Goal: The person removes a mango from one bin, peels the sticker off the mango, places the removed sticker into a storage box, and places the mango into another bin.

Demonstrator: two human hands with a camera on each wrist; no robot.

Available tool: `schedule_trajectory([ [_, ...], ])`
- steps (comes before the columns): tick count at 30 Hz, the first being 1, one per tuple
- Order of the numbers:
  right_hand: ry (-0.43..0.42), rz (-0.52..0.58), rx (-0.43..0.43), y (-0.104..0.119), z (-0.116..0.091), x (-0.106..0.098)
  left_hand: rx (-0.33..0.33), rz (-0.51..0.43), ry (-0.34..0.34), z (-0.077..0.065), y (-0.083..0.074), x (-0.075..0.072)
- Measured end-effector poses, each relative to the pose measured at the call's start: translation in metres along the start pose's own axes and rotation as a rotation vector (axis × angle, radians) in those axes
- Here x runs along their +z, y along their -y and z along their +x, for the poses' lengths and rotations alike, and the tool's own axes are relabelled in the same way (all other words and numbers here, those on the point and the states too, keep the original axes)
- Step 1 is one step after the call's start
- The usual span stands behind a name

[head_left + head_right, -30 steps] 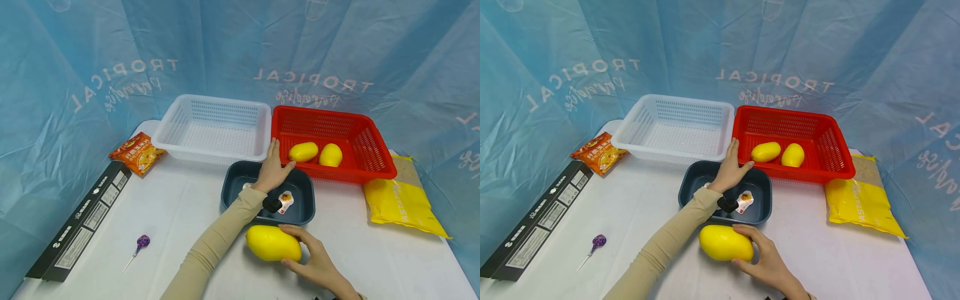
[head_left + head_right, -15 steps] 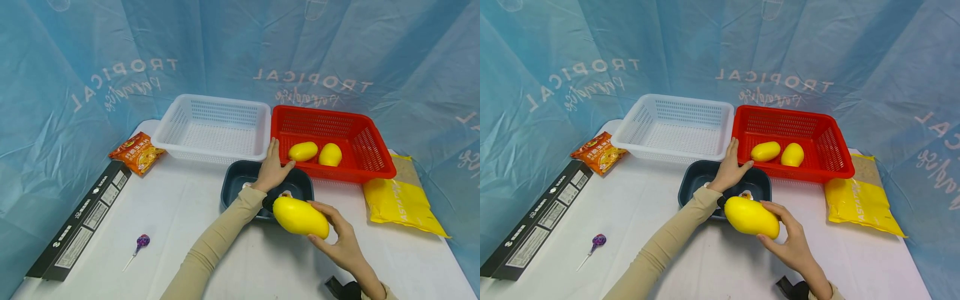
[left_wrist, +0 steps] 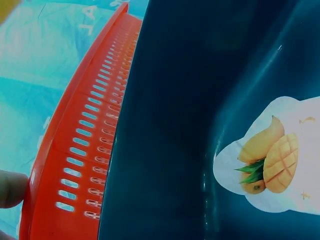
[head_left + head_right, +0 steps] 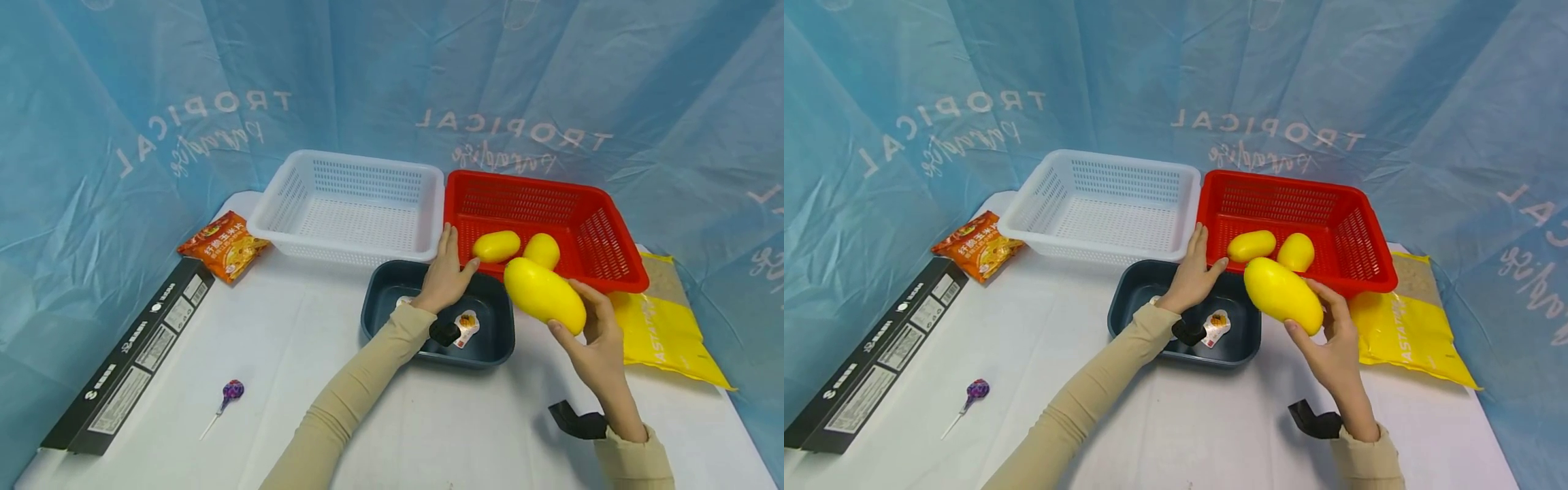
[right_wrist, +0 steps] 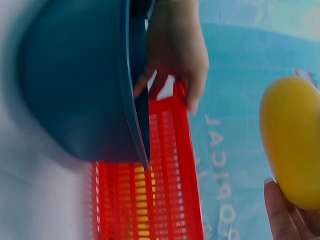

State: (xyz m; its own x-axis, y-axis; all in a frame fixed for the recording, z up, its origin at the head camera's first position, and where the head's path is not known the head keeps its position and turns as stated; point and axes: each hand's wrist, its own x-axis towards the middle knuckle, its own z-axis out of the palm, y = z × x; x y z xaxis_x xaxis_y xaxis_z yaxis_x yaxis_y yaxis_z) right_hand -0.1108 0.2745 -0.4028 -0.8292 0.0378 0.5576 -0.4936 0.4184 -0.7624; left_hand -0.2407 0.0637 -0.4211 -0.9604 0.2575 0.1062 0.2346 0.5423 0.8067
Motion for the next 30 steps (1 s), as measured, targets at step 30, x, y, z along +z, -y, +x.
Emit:
schedule_trajectory([
  [30, -0.435, -0.121, 0.351, -0.072, 0.081, -0.006, -0.020, 0.009, 0.003, -0.001, 0.000, -0.002],
])
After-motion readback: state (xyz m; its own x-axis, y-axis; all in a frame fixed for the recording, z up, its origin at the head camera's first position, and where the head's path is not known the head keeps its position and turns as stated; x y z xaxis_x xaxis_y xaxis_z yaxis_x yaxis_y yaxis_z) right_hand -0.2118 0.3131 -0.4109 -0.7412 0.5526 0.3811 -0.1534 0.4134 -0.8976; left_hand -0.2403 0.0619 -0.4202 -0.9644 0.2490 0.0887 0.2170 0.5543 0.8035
